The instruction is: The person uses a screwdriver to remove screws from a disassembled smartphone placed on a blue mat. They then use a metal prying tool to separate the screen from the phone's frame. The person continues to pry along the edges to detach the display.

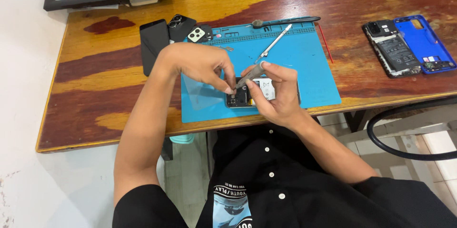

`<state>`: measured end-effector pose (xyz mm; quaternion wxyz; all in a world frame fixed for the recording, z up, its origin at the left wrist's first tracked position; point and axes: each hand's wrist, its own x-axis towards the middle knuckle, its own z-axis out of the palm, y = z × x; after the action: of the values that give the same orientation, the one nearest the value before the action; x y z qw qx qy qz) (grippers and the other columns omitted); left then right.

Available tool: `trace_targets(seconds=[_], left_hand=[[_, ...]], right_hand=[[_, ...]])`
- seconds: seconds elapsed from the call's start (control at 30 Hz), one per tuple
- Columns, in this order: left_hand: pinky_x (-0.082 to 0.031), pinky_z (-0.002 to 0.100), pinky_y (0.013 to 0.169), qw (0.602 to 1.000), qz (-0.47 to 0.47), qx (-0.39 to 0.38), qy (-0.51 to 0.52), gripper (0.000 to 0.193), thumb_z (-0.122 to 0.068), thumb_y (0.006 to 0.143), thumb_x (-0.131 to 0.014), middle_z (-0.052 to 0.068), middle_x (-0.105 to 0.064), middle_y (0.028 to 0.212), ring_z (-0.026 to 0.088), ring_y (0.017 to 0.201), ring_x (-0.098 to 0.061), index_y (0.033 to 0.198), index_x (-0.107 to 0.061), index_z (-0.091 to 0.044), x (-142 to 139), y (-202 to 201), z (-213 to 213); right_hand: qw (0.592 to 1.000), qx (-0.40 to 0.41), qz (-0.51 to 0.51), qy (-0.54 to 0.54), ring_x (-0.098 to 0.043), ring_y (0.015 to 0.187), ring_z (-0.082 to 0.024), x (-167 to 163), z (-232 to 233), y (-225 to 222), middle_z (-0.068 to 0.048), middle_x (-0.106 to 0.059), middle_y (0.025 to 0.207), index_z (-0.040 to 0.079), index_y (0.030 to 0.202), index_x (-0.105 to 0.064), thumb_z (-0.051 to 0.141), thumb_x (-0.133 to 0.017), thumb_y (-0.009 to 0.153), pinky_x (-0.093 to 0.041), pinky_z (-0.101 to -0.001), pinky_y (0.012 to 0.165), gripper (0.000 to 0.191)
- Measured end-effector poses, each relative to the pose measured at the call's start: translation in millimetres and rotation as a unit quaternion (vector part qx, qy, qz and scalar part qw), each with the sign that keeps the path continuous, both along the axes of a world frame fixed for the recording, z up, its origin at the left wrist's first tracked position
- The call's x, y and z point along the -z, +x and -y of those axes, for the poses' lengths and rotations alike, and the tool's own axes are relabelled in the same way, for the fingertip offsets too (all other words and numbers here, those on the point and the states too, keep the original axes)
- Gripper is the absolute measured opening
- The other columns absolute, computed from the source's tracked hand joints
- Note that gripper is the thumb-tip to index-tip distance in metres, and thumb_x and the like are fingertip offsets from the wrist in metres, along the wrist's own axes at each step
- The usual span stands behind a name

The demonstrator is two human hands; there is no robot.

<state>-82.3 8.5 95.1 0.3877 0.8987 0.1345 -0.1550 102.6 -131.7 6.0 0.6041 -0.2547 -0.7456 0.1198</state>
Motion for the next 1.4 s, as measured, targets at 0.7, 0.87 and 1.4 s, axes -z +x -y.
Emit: trace_targets(seconds=[0.7,0.87,1.4], left_hand=[[-0.049,0.031,0.063,0.999,0.033,0.036,0.004,0.033,-0.027,0.086,-0.075,-0.001,-0.072,0.075,0.013,0.066,-0.058,0.116,-0.078,-0.015,12.6,13.8,3.6],[-0.046,0.034,0.057,1.000,0.020,-0.005,0.023,0.038,-0.026,0.085,-0.073,-0.001,-0.069,0.073,0.016,0.061,-0.054,0.122,-0.076,-0.017,10.7,14.2,3.2],[-0.047,0.033,0.058,0.999,0.014,-0.008,0.041,0.038,-0.030,0.086,-0.073,-0.001,-0.070,0.077,0.015,0.063,-0.057,0.121,-0.076,-0.017,15.1,14.7,0.4]], right_hand=[[1.000,0.029,-0.007,-0.001,-0.070,0.102,-0.024,5.9,-2.4,17.1,-0.016,-0.066,0.108,0.009,0.147,-0.034,-0.016,-0.065,0.100,-0.058,-0.0363,0.090,0.062],[0.995,0.097,0.019,0.031,-0.071,0.101,-0.027,4.2,-2.8,15.1,-0.019,-0.067,0.108,0.009,0.146,-0.035,-0.016,-0.067,0.099,-0.059,-0.0373,0.090,0.062],[0.995,0.090,0.048,0.022,-0.073,0.102,-0.027,0.5,-2.6,13.8,-0.015,-0.068,0.104,0.009,0.145,-0.037,-0.015,-0.068,0.099,-0.060,-0.0385,0.092,0.061]])
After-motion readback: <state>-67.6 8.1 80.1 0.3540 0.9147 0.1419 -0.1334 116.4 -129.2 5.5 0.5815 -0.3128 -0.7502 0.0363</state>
